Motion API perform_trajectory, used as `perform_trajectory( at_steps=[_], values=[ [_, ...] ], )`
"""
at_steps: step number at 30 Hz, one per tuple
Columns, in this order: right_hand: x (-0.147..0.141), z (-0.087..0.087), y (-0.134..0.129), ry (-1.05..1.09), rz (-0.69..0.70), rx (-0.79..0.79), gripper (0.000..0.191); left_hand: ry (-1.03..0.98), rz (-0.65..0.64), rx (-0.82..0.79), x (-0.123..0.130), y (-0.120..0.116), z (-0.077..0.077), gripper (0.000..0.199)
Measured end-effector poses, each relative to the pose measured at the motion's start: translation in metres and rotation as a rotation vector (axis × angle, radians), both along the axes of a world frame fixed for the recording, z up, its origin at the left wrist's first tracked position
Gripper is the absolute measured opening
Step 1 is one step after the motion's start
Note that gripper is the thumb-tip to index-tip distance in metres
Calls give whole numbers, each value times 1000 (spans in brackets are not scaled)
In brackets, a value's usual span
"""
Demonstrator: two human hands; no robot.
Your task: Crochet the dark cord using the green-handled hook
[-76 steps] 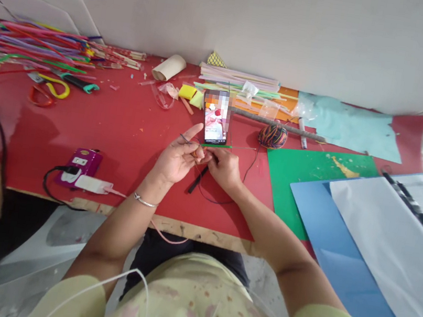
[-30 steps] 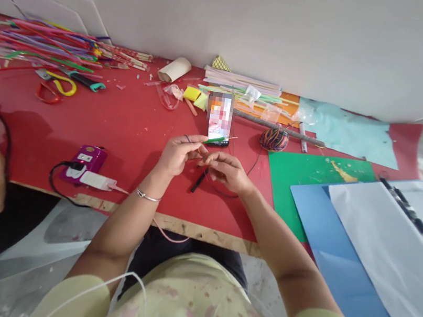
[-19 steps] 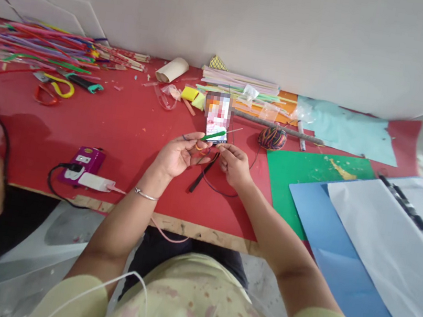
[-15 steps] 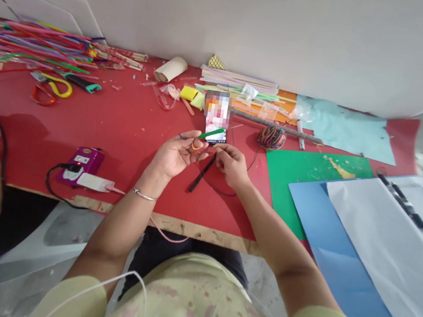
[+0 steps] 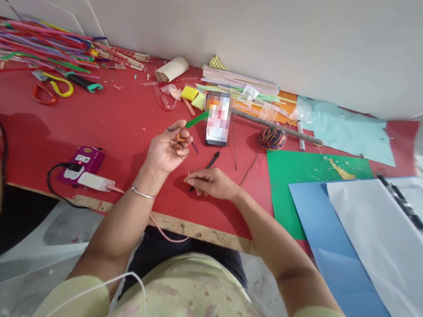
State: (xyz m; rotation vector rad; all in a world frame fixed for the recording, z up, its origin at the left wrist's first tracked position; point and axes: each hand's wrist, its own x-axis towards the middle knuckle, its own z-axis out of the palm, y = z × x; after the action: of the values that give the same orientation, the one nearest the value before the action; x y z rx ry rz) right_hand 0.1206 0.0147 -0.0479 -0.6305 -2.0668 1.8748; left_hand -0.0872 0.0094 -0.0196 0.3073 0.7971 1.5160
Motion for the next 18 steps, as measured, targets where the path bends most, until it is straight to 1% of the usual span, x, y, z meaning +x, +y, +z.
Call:
perform_trajectory(
  at_steps=[2, 4, 5, 6, 7, 9, 10, 11, 12, 13, 14, 16, 18],
  values=[
    [0, 0, -2, 25, 46, 65, 42, 1, 24, 26, -3, 1, 0, 15],
    [0, 3, -2, 62, 98, 130, 39, 19, 17, 37, -5, 2, 2, 15],
    [1, 4, -1, 81, 87, 177, 37, 43, 1, 29, -5, 2, 2, 14],
    [2, 6, 1, 97, 28, 232, 34, 74, -20, 15, -4, 1, 3, 12],
    [4, 8, 4, 113, -78, 283, 31, 106, -45, 1, -2, 0, 4, 11],
    [7, 9, 12, 158, -368, 315, 26, 159, -96, -28, 5, -2, 4, 12],
    [9, 9, 17, 196, -495, 278, 26, 180, -126, -39, 10, -3, 3, 14],
    [11, 8, 22, 248, -574, 202, 32, 205, -148, -58, 14, -4, 2, 15],
    [12, 6, 26, 307, -602, 96, 42, 233, -178, -62, 19, -5, 1, 16],
    [13, 4, 30, 355, -599, -22, 52, 255, -200, -54, 23, -6, -1, 17],
    [14, 1, 32, 391, -580, -143, 57, 267, -213, -48, 27, -7, -3, 18],
    [13, -3, 34, 415, -546, -348, 55, 281, -246, -47, 33, -7, -6, 17],
    [10, -6, 34, 411, -555, -481, 47, 282, -275, -39, 37, -8, -9, 18]
  ],
)
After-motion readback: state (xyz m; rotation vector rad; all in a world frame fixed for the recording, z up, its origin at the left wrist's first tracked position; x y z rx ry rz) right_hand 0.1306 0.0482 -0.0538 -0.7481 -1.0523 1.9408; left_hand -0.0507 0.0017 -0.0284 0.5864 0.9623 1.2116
